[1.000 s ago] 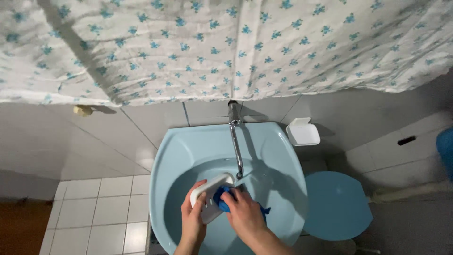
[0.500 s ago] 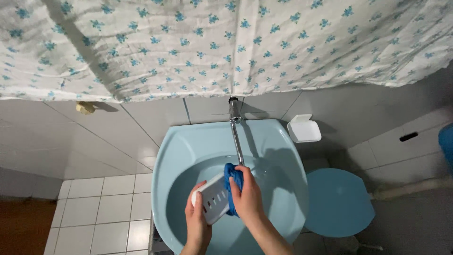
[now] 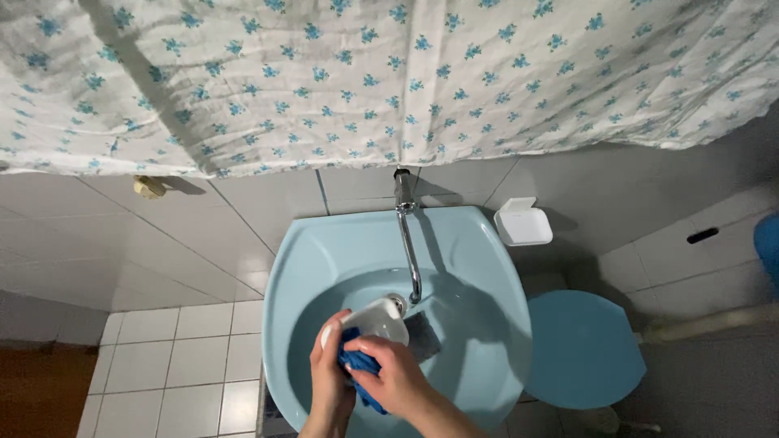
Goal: Cleaning a soap dish and the bathroom sink using a cloth and water
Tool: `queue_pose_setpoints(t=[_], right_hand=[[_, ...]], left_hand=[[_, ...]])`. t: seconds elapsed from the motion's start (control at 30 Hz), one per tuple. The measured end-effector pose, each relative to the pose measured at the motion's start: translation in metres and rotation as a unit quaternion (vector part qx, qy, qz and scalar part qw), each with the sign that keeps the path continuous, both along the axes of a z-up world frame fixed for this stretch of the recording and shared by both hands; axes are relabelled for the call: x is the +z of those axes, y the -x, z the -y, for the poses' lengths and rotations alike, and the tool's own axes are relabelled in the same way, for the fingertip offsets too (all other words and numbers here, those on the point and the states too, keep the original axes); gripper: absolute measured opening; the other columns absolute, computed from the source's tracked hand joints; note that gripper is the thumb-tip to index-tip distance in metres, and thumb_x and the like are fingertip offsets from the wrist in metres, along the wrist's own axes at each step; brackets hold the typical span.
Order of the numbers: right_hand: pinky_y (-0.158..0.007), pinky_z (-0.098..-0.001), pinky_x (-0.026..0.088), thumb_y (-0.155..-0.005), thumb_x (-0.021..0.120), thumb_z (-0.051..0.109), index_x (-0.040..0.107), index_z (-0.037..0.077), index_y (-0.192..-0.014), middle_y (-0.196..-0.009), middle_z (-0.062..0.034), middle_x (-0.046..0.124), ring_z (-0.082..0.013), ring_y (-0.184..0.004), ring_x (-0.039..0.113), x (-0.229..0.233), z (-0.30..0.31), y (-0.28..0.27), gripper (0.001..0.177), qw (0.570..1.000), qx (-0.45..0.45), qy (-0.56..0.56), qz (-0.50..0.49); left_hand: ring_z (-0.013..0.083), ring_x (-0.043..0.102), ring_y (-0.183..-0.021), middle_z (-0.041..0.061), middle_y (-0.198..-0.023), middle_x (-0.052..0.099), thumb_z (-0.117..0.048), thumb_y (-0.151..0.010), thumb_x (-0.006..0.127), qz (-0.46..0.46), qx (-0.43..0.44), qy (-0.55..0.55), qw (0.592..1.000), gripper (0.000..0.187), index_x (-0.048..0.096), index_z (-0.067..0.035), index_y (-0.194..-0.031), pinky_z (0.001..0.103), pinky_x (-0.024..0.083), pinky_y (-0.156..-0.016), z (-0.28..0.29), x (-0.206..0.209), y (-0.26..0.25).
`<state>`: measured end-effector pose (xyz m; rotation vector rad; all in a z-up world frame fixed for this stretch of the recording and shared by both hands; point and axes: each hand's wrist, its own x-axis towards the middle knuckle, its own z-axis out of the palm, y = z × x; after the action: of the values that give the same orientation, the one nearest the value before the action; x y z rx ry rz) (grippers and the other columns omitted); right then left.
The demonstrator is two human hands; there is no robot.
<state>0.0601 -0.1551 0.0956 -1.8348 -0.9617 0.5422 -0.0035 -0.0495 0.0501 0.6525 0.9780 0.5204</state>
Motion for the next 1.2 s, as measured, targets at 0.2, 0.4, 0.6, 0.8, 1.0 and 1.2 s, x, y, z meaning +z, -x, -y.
queue_pose_setpoints(t=[0.2,0.4,0.6,0.8,1.0,1.2], right_hand=[[-0.087,-0.0354,0.052,-0.079,0.074,0.016,0.069,0.027,-0.115,-0.115,0.0057,0.075,-0.0226,-0.104,0.07,0.008,0.011,-0.019,0.038,0.981,0.095,0.162,0.045],[-0.074,-0.0523,0.051,-0.084,0.072,0.017,0.062,0.031,-0.119,-0.117,0.0031,0.061,-0.03,-0.104,0.063,0.004,0.015,-0.039,0.039,0.933,0.124,0.309,0.136],[-0.091,-0.0411,0.054,-0.078,0.07,0.014,0.065,0.023,-0.129,-0.126,-0.0013,0.073,-0.0292,-0.108,0.07,0.01,0.023,-0.05,0.052,0.982,0.008,0.128,0.139],[-0.116,-0.0563,0.033,-0.081,0.06,0.006,0.051,0.017,-0.15,-0.151,-0.0157,0.051,-0.0398,-0.14,0.047,0.023,0.001,-0.044,0.07,0.956,0.189,-0.029,0.221],[-0.099,-0.0491,0.048,-0.075,0.076,0.011,0.05,0.019,-0.147,-0.13,-0.0187,0.056,-0.0398,-0.117,0.058,-0.033,0.016,-0.054,0.077,0.958,0.128,-0.013,0.257],[-0.109,-0.0423,0.046,-0.074,0.084,0.011,0.057,0.015,-0.139,-0.136,-0.0166,0.058,-0.0361,-0.126,0.059,-0.071,0.017,-0.048,0.071,0.978,-0.067,-0.07,0.183]], left_hand=[[0.019,0.056,-0.08,0.013,-0.093,0.066,-0.014,-0.091,0.068,0.016,0.001,-0.003,1.0,0.031,0.074,0.0,-0.118,0.028,0.043,-0.069,0.0,-0.011,-0.001],[0.0226,0.061,-0.086,0.015,-0.106,0.071,-0.021,-0.092,0.067,0.026,-0.016,-0.02,0.999,0.036,0.072,0.0,-0.121,0.03,0.045,-0.071,-0.003,-0.033,0.007],[0.0168,0.06,-0.087,0.009,-0.109,0.073,-0.022,-0.081,0.068,0.007,-0.143,-0.172,0.975,0.046,0.075,-0.008,-0.124,0.027,0.043,-0.074,-0.024,-0.066,0.025],[0.009,0.042,-0.067,-0.006,-0.063,0.051,-0.017,-0.061,0.073,-0.115,-0.238,-0.419,0.869,0.015,0.059,-0.012,-0.064,0.036,0.042,-0.051,-0.023,-0.1,0.033],[0.0125,0.041,-0.061,0.0,-0.059,0.051,-0.015,-0.064,0.06,-0.126,-0.249,-0.448,0.85,0.011,0.063,-0.011,-0.074,0.038,0.038,-0.055,-0.014,-0.054,0.027],[0.0102,0.056,-0.071,-0.001,-0.074,0.069,-0.014,-0.074,0.067,-0.103,-0.205,-0.373,0.899,0.03,0.08,-0.009,-0.1,0.028,0.048,-0.066,-0.01,-0.029,0.022]])
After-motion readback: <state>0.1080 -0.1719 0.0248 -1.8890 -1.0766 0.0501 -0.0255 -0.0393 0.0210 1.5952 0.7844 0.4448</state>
